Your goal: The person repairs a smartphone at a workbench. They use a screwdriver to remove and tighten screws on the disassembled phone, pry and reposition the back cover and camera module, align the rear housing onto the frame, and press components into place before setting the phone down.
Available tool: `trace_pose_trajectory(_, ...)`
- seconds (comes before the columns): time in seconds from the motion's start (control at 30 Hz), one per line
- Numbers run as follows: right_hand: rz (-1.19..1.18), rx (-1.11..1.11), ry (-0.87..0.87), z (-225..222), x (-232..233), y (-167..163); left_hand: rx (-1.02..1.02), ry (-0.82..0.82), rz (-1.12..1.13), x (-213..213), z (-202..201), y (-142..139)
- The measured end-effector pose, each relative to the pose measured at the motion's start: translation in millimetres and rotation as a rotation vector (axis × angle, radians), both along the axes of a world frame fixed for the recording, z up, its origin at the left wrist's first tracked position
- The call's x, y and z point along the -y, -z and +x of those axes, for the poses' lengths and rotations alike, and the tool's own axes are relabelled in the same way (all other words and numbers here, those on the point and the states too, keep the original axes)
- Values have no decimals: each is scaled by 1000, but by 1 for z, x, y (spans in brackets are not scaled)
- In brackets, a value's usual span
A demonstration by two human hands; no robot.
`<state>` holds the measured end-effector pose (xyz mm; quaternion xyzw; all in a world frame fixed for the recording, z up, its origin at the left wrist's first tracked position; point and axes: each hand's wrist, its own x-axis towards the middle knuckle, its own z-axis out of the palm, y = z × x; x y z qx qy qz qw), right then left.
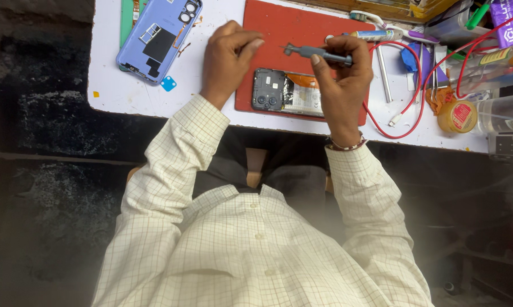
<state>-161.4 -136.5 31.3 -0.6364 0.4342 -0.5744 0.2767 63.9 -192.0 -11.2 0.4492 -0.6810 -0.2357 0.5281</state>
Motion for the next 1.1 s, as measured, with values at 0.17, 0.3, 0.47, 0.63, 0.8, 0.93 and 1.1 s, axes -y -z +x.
trace_pose_trajectory(0.17,-13,-50,194,-29,11,11,228,-196,-81,5,0,5)
trace_pose_trajectory(0.3,-51,-185,296,-50,24,14,239,-171,-48,7,5,2)
trace_pose_trajectory(0.47,-14,-399,367,-57,27,16,138,-126,58,9,10,-1)
trace_pose_trajectory(0.63,-95,-502,354,-51,26,19,1,-113,33,11,15,-4)
trace_pose_trajectory(0.8,-249,-597,390,-42,29,19,-87,-85,-24,12,20,-6)
trace_pose_trajectory(0.93,-344,-578,411,-38,20,21,-47,-99,-44,13,23,-4)
trace_pose_trajectory(1.1,54,-263,154,-7,-10,31,-22,-64,-63,8,21,4)
